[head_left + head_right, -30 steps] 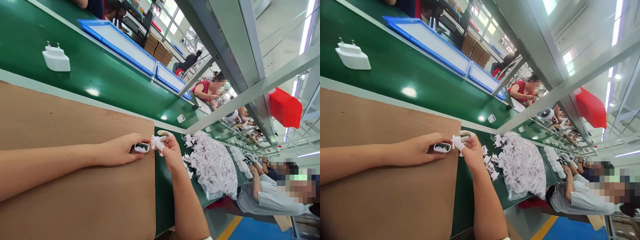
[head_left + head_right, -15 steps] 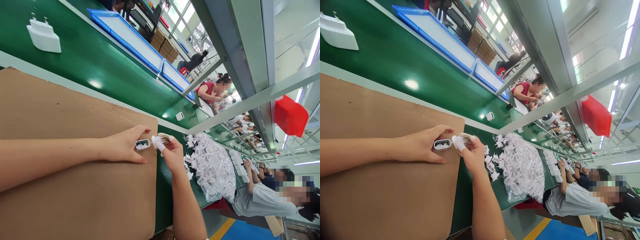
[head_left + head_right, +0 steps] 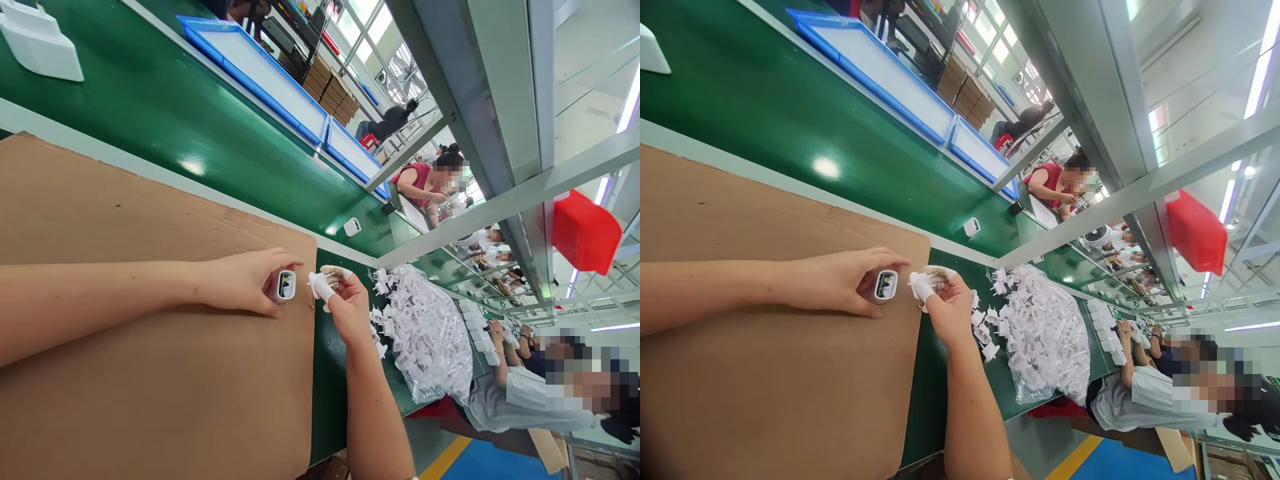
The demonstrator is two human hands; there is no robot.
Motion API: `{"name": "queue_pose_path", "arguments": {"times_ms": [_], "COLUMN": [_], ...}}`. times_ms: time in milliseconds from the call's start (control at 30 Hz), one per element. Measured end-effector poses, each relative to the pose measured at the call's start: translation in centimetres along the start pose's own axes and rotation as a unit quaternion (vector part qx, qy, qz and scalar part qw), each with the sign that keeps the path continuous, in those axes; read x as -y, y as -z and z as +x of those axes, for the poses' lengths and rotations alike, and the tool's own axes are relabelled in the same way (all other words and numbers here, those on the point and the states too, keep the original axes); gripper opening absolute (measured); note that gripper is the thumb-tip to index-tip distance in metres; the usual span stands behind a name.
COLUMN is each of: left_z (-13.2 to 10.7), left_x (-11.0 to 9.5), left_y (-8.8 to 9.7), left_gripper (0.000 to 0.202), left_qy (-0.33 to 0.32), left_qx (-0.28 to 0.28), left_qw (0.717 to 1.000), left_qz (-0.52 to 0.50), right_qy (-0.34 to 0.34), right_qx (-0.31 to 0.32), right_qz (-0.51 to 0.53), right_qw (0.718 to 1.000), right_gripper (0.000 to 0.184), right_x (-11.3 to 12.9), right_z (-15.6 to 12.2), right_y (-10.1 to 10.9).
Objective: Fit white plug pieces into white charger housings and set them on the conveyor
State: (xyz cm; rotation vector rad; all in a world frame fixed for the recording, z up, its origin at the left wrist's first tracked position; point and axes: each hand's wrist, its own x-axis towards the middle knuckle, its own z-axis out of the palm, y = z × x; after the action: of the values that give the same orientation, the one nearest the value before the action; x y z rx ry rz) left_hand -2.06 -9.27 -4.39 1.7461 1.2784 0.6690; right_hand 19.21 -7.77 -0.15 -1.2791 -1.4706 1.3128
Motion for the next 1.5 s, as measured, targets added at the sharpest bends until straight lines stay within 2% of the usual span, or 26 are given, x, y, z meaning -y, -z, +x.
{"name": "queue_pose_path", "arguments": {"times_ms": [67, 133, 200, 267, 333, 433, 500, 567, 633, 867, 1133, 1367, 1500], "left_z": [0.1, 0.2, 0.4, 0.6, 0.6, 0.6, 0.6, 0.6, 0.8, 0.8, 0.6, 0.3, 0.1], "left_x": [0.0, -0.1, -0.1, 0.0, 0.2, 0.6, 0.8, 0.9, 0.9, 0.9, 0.0, -0.4, -0.5], "left_y": [0.4, 0.3, -0.3, -1.0, -1.5, -1.7, -1.7, -1.7, -1.9, -2.1, -1.7, -1.6, -1.6], "left_gripper": [0.07, 0.052, 0.05, 0.055, 0.056, 0.048, 0.045, 0.043, 0.04, 0.035, 0.033, 0.031, 0.033], "left_qy": [0.003, 0.018, 0.03, 0.023, 0.0, -0.025, -0.029, -0.033, -0.038, -0.04, -0.029, -0.033, -0.037], "left_qx": [0.046, 0.039, -0.013, -0.054, -0.046, -0.021, -0.027, -0.038, -0.045, -0.05, -0.049, -0.05, -0.058], "left_qw": [0.999, 0.998, 0.999, 0.998, 0.999, 0.998, 0.998, 0.998, 0.998, 0.997, 0.997, 0.997, 0.997], "left_qz": [-0.026, -0.039, -0.018, -0.001, -0.023, -0.053, -0.042, -0.033, -0.031, -0.038, -0.041, -0.051, -0.046], "right_qy": [0.009, 0.014, 0.016, 0.021, 0.037, 0.131, 0.225, 0.291, 0.318, 0.307, 0.377, 0.295, 0.272], "right_qx": [0.01, 0.025, 0.038, 0.052, 0.064, 0.02, -0.02, -0.024, -0.007, 0.031, 0.029, 0.039, 0.048], "right_qz": [0.003, -0.003, -0.008, -0.01, -0.029, -0.135, -0.219, -0.262, -0.27, -0.323, -0.335, -0.368, -0.424], "right_qw": [1.0, 1.0, 0.999, 0.998, 0.997, 0.982, 0.949, 0.92, 0.909, 0.895, 0.863, 0.881, 0.863], "right_gripper": [0.046, 0.037, 0.032, 0.04, 0.043, 0.024, 0.017, 0.015, 0.016, 0.023, 0.023, 0.026, 0.037], "right_x": [0.0, -0.1, -0.3, -0.6, -0.9, -1.1, -1.1, -1.1, -1.3, -2.3, -2.4, -1.6, -0.6], "right_z": [-0.1, -0.2, -0.2, -0.2, -0.2, -0.4, -0.6, -0.8, -1.0, -0.6, -0.4, -0.2, -0.1], "right_y": [0.0, 0.1, 0.3, 0.5, 0.8, 1.0, 0.9, 0.6, 0.3, 0.2, 0.0, -0.2, -0.3]}}
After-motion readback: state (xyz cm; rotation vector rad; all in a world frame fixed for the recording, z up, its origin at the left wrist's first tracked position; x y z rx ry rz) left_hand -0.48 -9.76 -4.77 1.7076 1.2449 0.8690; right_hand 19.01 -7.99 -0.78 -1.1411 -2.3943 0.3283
